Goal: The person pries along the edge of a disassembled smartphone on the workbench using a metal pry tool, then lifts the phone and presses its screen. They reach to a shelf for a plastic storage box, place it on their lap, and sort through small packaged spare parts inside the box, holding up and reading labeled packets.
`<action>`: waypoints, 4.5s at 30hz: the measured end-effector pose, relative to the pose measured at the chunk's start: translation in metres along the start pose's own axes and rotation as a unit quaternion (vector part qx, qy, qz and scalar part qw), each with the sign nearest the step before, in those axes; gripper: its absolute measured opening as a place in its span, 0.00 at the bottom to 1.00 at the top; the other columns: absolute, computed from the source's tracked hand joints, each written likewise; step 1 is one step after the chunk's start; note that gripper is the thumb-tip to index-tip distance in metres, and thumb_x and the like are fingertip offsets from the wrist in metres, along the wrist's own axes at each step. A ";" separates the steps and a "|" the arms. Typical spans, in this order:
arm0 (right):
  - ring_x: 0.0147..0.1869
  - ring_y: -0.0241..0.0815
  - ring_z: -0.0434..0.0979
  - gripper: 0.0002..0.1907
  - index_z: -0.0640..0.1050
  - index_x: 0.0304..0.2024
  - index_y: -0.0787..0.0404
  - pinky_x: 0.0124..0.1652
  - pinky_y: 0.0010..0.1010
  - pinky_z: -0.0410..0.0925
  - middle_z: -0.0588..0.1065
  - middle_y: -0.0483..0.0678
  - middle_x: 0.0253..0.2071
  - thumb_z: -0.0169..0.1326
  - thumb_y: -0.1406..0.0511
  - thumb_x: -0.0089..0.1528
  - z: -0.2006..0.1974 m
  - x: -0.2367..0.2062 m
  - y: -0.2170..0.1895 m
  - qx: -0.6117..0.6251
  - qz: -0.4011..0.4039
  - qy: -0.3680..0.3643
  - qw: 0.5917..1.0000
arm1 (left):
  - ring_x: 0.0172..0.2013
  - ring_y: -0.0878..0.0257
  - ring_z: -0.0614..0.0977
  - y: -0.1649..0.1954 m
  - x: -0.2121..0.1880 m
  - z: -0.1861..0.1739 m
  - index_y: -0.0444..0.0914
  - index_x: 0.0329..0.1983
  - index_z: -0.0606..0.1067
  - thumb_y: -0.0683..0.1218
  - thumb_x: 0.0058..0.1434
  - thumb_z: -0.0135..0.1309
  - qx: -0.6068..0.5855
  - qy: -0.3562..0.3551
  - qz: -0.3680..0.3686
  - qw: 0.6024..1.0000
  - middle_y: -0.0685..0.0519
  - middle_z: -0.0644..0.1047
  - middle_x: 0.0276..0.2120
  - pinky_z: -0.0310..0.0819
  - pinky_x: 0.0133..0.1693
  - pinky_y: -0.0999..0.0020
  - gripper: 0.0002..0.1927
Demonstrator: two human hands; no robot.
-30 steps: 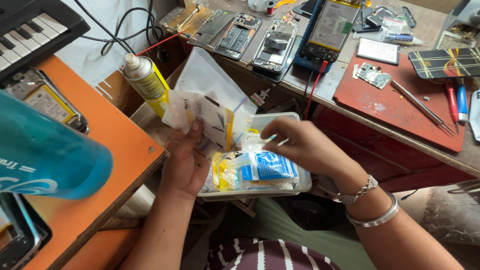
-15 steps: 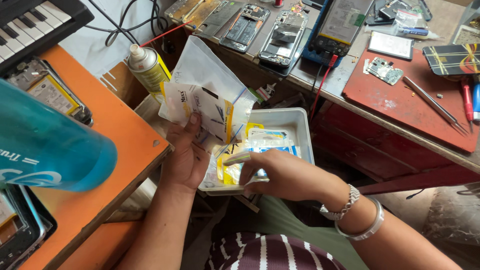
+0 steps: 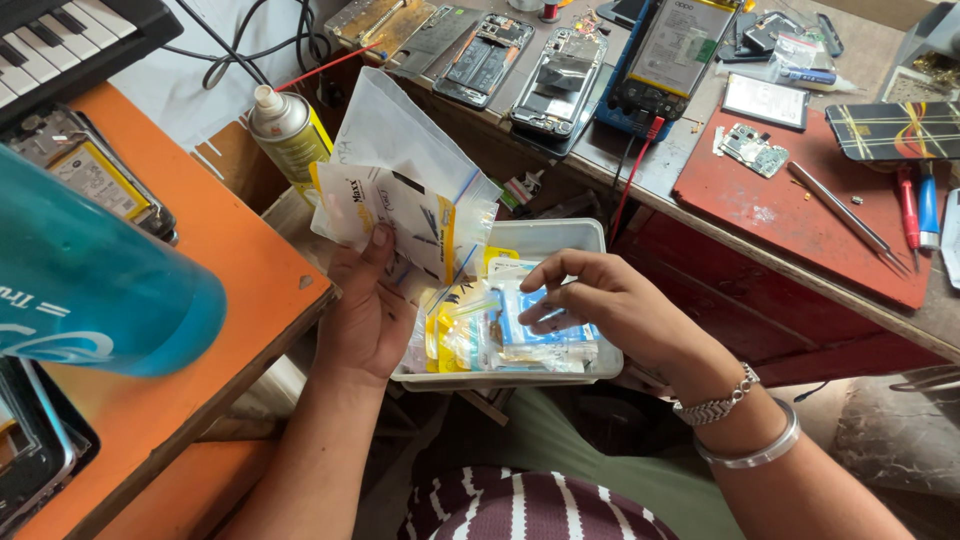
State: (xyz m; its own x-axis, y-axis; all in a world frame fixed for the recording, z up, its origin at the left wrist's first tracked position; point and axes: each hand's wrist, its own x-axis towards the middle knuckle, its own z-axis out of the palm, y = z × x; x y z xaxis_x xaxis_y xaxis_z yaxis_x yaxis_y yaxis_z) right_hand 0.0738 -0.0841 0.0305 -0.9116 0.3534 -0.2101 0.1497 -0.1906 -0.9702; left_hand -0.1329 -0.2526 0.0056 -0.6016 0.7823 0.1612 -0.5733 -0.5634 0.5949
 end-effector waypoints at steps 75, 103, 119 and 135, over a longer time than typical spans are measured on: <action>0.44 0.44 0.79 0.06 0.81 0.39 0.62 0.44 0.34 0.73 0.78 0.48 0.39 0.64 0.70 0.60 -0.015 0.007 -0.036 -0.412 -0.260 0.000 0.873 | 0.60 0.62 0.76 0.000 0.000 0.001 0.38 0.67 0.67 0.40 0.71 0.51 0.034 0.004 -0.032 0.999 0.52 0.76 0.58 0.69 0.64 0.59 0.21; 0.44 0.31 0.77 0.06 0.80 0.44 0.69 0.46 0.23 0.72 0.80 0.46 0.40 0.55 0.70 0.68 -0.048 -0.002 -0.005 -0.054 -0.201 0.093 0.974 | 0.60 0.61 0.75 0.000 -0.002 0.005 0.37 0.68 0.65 0.42 0.71 0.50 0.027 0.008 -0.041 0.999 0.52 0.75 0.59 0.69 0.63 0.58 0.23; 0.50 0.31 0.78 0.08 0.77 0.45 0.68 0.52 0.25 0.74 0.78 0.45 0.43 0.59 0.77 0.64 -0.037 0.008 0.007 -0.018 -0.212 0.086 0.973 | 0.59 0.64 0.76 -0.003 -0.003 0.003 0.37 0.66 0.65 0.40 0.70 0.50 0.036 0.034 -0.054 0.997 0.53 0.76 0.57 0.68 0.63 0.61 0.22; 0.52 0.33 0.81 0.10 0.72 0.49 0.67 0.49 0.27 0.76 0.80 0.48 0.44 0.56 0.74 0.67 0.008 0.011 -0.015 -0.103 -0.183 0.003 0.978 | 0.57 0.60 0.78 -0.010 -0.004 0.015 0.36 0.65 0.68 0.41 0.68 0.53 0.066 0.028 -0.037 0.997 0.51 0.78 0.56 0.74 0.59 0.61 0.22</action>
State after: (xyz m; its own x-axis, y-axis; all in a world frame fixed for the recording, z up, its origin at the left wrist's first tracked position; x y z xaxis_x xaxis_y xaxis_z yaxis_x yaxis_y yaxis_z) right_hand 0.0590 -0.0848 0.0434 -0.9167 0.3679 0.1561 -0.1119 0.1389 -0.9840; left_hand -0.1165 -0.2455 0.0111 -0.5926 0.8024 0.0702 -0.5416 -0.4614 0.7027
